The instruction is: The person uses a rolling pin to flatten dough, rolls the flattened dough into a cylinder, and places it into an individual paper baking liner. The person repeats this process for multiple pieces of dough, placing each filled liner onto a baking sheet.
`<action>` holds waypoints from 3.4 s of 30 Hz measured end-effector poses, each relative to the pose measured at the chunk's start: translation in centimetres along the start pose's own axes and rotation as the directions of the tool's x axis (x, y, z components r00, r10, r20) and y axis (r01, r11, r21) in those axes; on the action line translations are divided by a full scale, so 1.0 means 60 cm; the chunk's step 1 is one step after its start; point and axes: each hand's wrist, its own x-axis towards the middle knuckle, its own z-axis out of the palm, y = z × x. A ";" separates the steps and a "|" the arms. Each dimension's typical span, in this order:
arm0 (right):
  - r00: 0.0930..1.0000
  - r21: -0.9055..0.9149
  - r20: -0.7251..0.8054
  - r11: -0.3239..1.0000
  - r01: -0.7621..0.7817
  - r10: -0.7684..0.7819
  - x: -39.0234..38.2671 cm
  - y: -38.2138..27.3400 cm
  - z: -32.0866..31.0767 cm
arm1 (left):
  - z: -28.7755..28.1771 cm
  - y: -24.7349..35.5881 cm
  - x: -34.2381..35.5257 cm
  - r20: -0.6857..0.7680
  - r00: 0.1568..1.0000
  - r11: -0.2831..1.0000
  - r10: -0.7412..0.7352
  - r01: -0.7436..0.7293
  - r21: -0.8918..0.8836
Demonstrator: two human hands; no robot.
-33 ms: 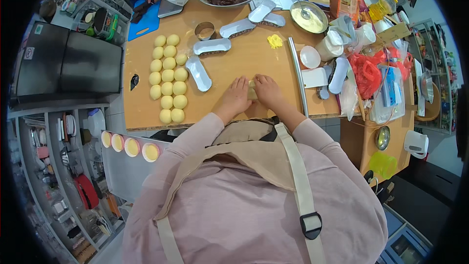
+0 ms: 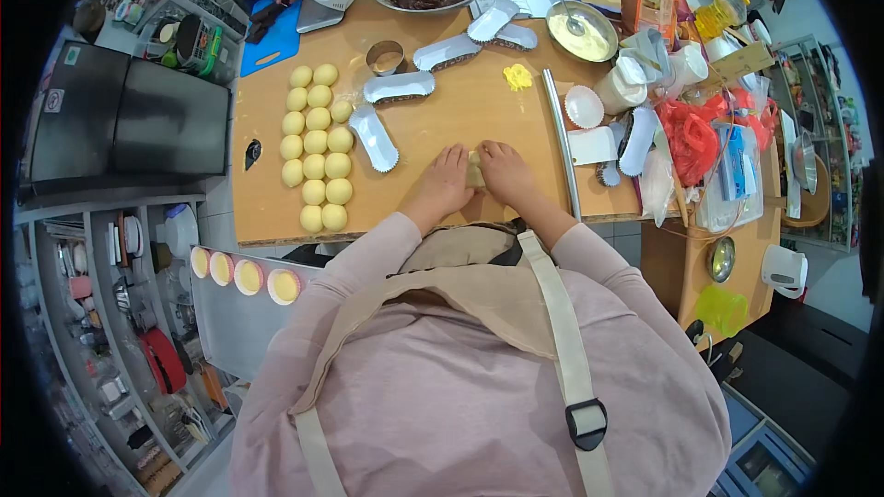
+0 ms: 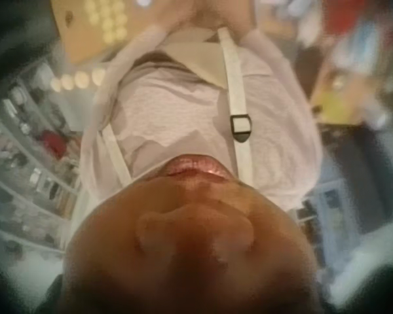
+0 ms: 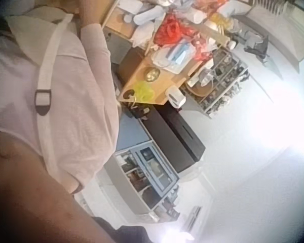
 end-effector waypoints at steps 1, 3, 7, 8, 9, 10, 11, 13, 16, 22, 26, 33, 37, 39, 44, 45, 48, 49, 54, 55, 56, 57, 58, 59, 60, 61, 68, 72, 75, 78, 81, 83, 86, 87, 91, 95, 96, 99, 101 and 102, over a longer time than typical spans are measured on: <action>1.000 0.001 0.008 1.000 -0.008 0.007 -0.001 -0.002 -0.003 | -0.008 0.004 -0.003 0.005 1.000 0.999 0.011 -0.011 -0.047; 1.000 0.003 0.018 1.000 -0.018 0.018 0.001 -0.004 -0.009 | -0.021 0.006 -0.007 0.007 1.000 0.990 0.031 -0.030 -0.135; 1.000 -0.006 0.023 1.000 -0.006 0.006 0.003 -0.005 -0.021 | -0.038 0.013 -0.009 -0.022 1.000 0.979 0.011 -0.016 -0.204; 1.000 0.002 0.028 1.000 0.003 -0.003 0.001 -0.005 -0.023 | -0.038 0.011 -0.010 -0.022 1.000 0.978 0.014 -0.018 -0.209; 0.999 0.009 0.034 1.000 0.011 -0.011 -0.002 -0.005 -0.025 | -0.039 0.009 -0.012 -0.022 1.000 0.977 0.016 -0.020 -0.214; 0.999 0.030 0.033 0.999 0.017 -0.018 -0.007 -0.006 -0.027 | -0.038 0.008 -0.016 -0.042 0.998 0.977 0.044 -0.052 -0.206; 0.999 0.049 0.032 0.998 0.025 -0.027 -0.015 -0.005 -0.027 | -0.031 0.005 -0.022 -0.064 0.995 0.977 0.071 -0.083 -0.198; 0.998 0.085 -0.020 0.994 0.063 -0.061 -0.031 -0.003 -0.026 | -0.019 -0.002 -0.031 -0.097 0.986 0.973 0.136 -0.152 -0.173; 0.985 0.109 -0.127 0.985 0.134 -0.119 -0.063 0.004 -0.013 | -0.004 -0.009 -0.043 -0.122 0.964 0.962 0.238 -0.251 -0.111; 0.977 0.028 -0.095 0.981 0.192 -0.189 -0.093 0.005 -0.009 | 0.024 -0.027 -0.063 -0.107 0.935 0.942 0.337 -0.333 0.052; 0.983 0.021 -0.133 0.991 0.134 -0.130 -0.100 0.011 -0.013 | 0.000 -0.013 -0.072 -0.157 0.942 0.954 0.298 -0.285 0.098; 0.996 -0.032 -0.086 0.999 0.011 -0.014 -0.070 -0.001 -0.007 | -0.004 -0.003 -0.048 -0.107 0.994 0.998 0.026 -0.032 -0.055; 1.000 -0.036 -0.026 0.999 0.008 -0.009 -0.075 -0.002 -0.003 | 0.002 -0.002 -0.057 -0.091 0.993 0.996 0.078 -0.081 -0.033; 0.998 -0.014 -0.050 1.000 0.023 -0.024 -0.082 -0.002 -0.003 | 0.007 -0.004 -0.065 -0.117 0.986 0.993 0.120 -0.120 0.006; 0.979 0.035 -0.203 0.999 -0.031 0.037 -0.089 0.002 -0.011 | -0.007 0.003 -0.066 -0.216 0.966 0.988 0.141 -0.123 0.093; 0.973 0.054 -0.215 0.996 -0.069 0.079 -0.089 0.002 -0.014 | -0.010 0.003 -0.065 -0.267 0.951 0.984 0.154 -0.123 0.130; 0.976 0.062 -0.189 0.994 -0.095 0.105 -0.079 0.012 -0.017 | 0.000 -0.004 -0.061 -0.218 0.974 0.998 0.058 -0.055 0.020; 0.980 0.061 -0.178 0.995 -0.075 0.084 -0.080 0.013 -0.016 | 0.005 -0.006 -0.063 -0.184 0.982 0.998 0.053 -0.056 -0.012; 0.992 0.045 -0.128 0.999 -0.015 0.021 -0.089 0.020 -0.013 | 0.006 -0.006 -0.070 -0.061 0.997 0.995 0.055 -0.060 -0.079; 0.988 0.031 -0.155 1.000 -0.007 0.012 -0.092 0.021 -0.012 | 0.006 -0.005 -0.072 -0.094 0.992 0.997 0.080 -0.081 -0.010; 0.983 0.015 -0.182 1.000 0.002 0.001 -0.095 0.020 -0.013 | 0.006 -0.004 -0.076 -0.127 0.986 0.993 0.105 -0.098 0.059; 0.978 0.000 -0.208 1.000 0.010 -0.010 -0.097 0.019 -0.014 | 0.006 -0.004 -0.077 -0.157 0.979 0.985 0.132 -0.113 0.129; 0.975 -0.002 -0.220 1.000 0.014 -0.014 -0.096 0.018 -0.014 | 0.006 -0.005 -0.075 -0.181 0.973 0.986 0.142 -0.122 0.116; 0.973 -0.004 -0.230 1.000 0.017 -0.018 -0.094 0.015 -0.015 | 0.003 -0.003 -0.071 -0.205 0.967 0.986 0.150 -0.131 0.103; 0.970 -0.006 -0.241 1.000 0.020 -0.021 -0.093 0.012 -0.017 | -0.001 -0.001 -0.067 -0.229 0.961 0.986 0.158 -0.141 0.089; 0.978 -0.004 -0.207 1.000 0.021 -0.021 -0.090 0.009 -0.018 | 0.001 -0.001 -0.063 -0.202 0.969 0.989 0.143 -0.134 0.057; 0.962 0.013 -0.272 0.999 0.029 -0.025 -0.094 0.008 -0.025 | 0.013 -0.004 -0.065 -0.136 0.980 0.990 0.144 -0.142 0.023; 0.936 0.075 -0.351 0.997 0.024 0.003 -0.112 0.016 -0.026 | 0.007 -0.009 -0.076 -0.202 0.958 0.976 0.205 -0.184 0.118; 0.946 0.052 -0.323 0.998 0.033 -0.015 -0.114 0.013 -0.020 | 0.016 -0.022 -0.070 -0.236 0.967 0.994 0.095 -0.106 -0.031; 0.938 0.081 -0.347 0.997 0.003 0.026 -0.106 0.005 -0.016 | 0.030 -0.033 -0.061 -0.342 0.937 0.994 0.077 -0.096 -0.041; 0.939 0.052 -0.345 0.998 0.019 0.000 -0.091 0.009 -0.008 | 0.039 -0.038 -0.055 -0.373 0.926 0.995 0.059 -0.086 -0.058; 0.941 0.059 -0.338 0.998 0.011 0.010 -0.082 0.012 0.000 | 0.043 -0.040 -0.053 -0.359 0.933 0.994 0.031 -0.065 -0.083; 0.940 0.131 -0.336 0.991 -0.020 0.064 -0.074 0.012 0.005 | 0.046 -0.044 -0.053 -0.364 0.931 0.987 -0.033 -0.028 -0.161; 0.939 0.164 -0.333 0.986 -0.034 0.088 -0.072 0.011 0.005 | 0.048 -0.044 -0.053 -0.369 0.928 0.981 -0.060 -0.014 -0.195; 0.926 0.248 -0.305 0.957 -0.149 0.223 -0.051 0.006 -0.006 | 0.057 -0.049 -0.041 -0.388 0.903 0.960 -0.187 0.084 -0.268; 0.919 0.288 -0.247 0.929 -0.233 0.307 -0.031 0.019 -0.001 | 0.057 -0.051 -0.026 -0.351 0.894 0.942 -0.278 0.183 -0.282; 0.919 0.291 -0.233 0.924 -0.247 0.319 -0.028 0.023 0.000 | 0.057 -0.053 -0.023 -0.342 0.892 0.937 -0.296 0.200 -0.287; 0.892 0.388 -0.141 0.853 -0.349 0.429 -0.025 0.034 0.005 | 0.067 -0.069 -0.022 -0.281 0.871 0.880 -0.403 0.285 -0.379; 0.853 0.568 -0.109 0.736 -0.368 0.511 -0.022 0.063 0.016 | 0.075 -0.093 -0.018 -0.287 0.874 0.849 -0.391 0.223 -0.479; 0.830 0.649 -0.083 0.662 -0.375 0.551 -0.024 0.079 0.019 | 0.071 -0.098 -0.015 -0.287 0.878 0.828 -0.384 0.189 -0.528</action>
